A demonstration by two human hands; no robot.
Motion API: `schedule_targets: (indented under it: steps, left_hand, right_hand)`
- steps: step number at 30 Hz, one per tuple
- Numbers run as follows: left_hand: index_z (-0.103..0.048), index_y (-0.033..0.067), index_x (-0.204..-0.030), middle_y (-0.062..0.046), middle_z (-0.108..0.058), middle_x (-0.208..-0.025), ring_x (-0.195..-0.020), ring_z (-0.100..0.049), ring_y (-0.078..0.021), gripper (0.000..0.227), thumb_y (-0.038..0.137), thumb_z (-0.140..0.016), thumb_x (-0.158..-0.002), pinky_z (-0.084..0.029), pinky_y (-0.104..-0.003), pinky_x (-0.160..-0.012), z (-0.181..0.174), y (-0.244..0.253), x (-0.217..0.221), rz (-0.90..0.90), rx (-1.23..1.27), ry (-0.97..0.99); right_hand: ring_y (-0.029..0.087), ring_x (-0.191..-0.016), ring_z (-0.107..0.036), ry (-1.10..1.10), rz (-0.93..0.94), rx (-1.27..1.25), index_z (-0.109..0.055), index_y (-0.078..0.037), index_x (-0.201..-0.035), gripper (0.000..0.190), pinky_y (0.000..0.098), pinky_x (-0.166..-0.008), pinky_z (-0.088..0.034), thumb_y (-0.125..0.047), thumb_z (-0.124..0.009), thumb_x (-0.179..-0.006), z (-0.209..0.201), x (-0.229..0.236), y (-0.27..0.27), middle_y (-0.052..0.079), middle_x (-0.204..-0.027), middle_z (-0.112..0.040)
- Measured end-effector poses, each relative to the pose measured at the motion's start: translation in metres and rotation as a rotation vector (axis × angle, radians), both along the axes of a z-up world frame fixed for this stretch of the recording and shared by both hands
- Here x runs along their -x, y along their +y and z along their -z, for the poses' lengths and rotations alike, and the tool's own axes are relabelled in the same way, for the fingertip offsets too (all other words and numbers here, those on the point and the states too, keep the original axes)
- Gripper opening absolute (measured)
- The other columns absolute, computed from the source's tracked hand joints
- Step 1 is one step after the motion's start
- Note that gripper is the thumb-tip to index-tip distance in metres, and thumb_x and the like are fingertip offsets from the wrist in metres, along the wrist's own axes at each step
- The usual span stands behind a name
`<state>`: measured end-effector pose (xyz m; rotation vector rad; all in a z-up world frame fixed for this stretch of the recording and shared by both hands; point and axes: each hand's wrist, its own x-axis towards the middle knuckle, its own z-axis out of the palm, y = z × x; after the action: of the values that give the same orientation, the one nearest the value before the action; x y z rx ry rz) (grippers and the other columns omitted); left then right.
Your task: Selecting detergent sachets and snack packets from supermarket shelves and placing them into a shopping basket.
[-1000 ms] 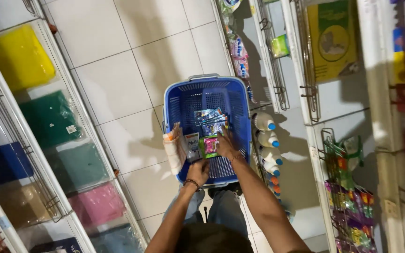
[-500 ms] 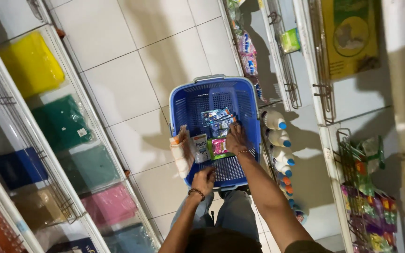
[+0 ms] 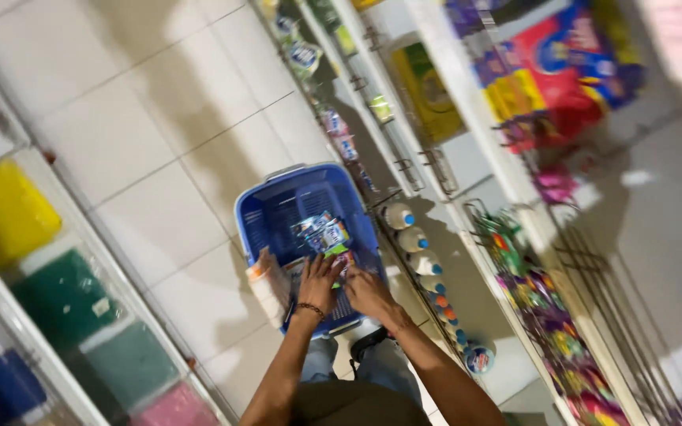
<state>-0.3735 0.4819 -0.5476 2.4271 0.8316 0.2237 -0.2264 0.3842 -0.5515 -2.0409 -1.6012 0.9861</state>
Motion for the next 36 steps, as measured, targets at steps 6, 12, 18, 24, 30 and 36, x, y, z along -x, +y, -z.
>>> schedule_targets:
  steps: [6,12,18,24,30,36]
  left_hand:
    - [-0.078,0.0132,-0.1,-0.016,-0.075,-0.097,-0.093,-0.071,-0.0389,0.016,0.013,-0.07,-0.087,-0.056,-0.047,-0.082,-0.025,-0.007,-0.018,0.066,0.471,0.024]
    - [-0.07,0.0019,-0.095,-0.016,-0.066,-0.067,-0.059,-0.062,-0.0256,0.02,0.019,-0.076,-0.086,-0.048,-0.04,-0.057,-0.091,-0.033,-0.049,0.061,0.659,-0.212]
    - [-0.069,-0.0003,-0.095,-0.015,-0.067,-0.069,-0.06,-0.058,-0.0217,0.016,0.015,-0.072,-0.09,-0.046,-0.039,-0.058,-0.148,-0.095,-0.09,0.13,0.725,-0.245]
    - [-0.068,-0.0002,-0.106,-0.019,-0.074,-0.089,-0.081,-0.072,-0.0248,0.034,0.007,-0.08,-0.075,-0.055,-0.038,-0.07,-0.189,-0.165,-0.114,0.374,0.65,-0.303]
    - [-0.068,0.0022,-0.103,-0.015,-0.078,-0.088,-0.079,-0.076,-0.024,0.025,0.007,-0.077,-0.08,-0.057,-0.036,-0.072,-0.236,-0.258,-0.145,0.438,0.771,-0.24]
    - [-0.066,0.002,-0.101,-0.014,-0.075,-0.082,-0.072,-0.071,-0.0237,0.016,0.011,-0.071,-0.089,-0.055,-0.038,-0.064,-0.315,-0.334,-0.167,0.541,0.869,-0.188]
  right_hand:
    - [0.037,-0.106,-0.067,0.057,0.195,-0.155,-0.067,0.0,-0.115,0.022,0.0421,-0.092,-0.054,-0.01,-0.065,-0.095,-0.153,-0.013,-0.034,0.016,-0.118,-0.069]
    - [0.025,-0.118,-0.061,0.264,0.819,-0.429,-0.039,-0.004,-0.149,0.065,0.0385,-0.094,-0.054,-0.004,-0.068,-0.091,-0.18,-0.021,-0.091,0.017,-0.133,-0.056]
    - [0.011,-0.095,-0.068,0.674,1.047,-0.379,-0.049,-0.005,-0.133,0.044,0.0274,-0.077,-0.057,-0.006,-0.069,-0.094,-0.144,-0.022,-0.164,0.008,-0.112,-0.073]
    - [0.01,-0.086,-0.069,0.398,1.128,-0.511,-0.058,-0.002,-0.125,0.035,0.0254,-0.074,-0.054,-0.004,-0.072,-0.093,-0.186,-0.029,-0.243,0.008,-0.097,-0.077]
    - [0.011,-0.096,-0.067,0.416,1.192,-0.65,-0.045,-0.005,-0.139,0.053,0.0265,-0.079,-0.054,-0.002,-0.071,-0.092,-0.242,-0.034,-0.336,0.01,-0.114,-0.074]
    - [0.012,-0.092,-0.065,0.529,1.383,-0.671,-0.036,-0.01,-0.148,0.065,0.0282,-0.07,-0.053,-0.001,-0.067,-0.09,-0.287,-0.031,-0.417,0.01,-0.122,-0.07]
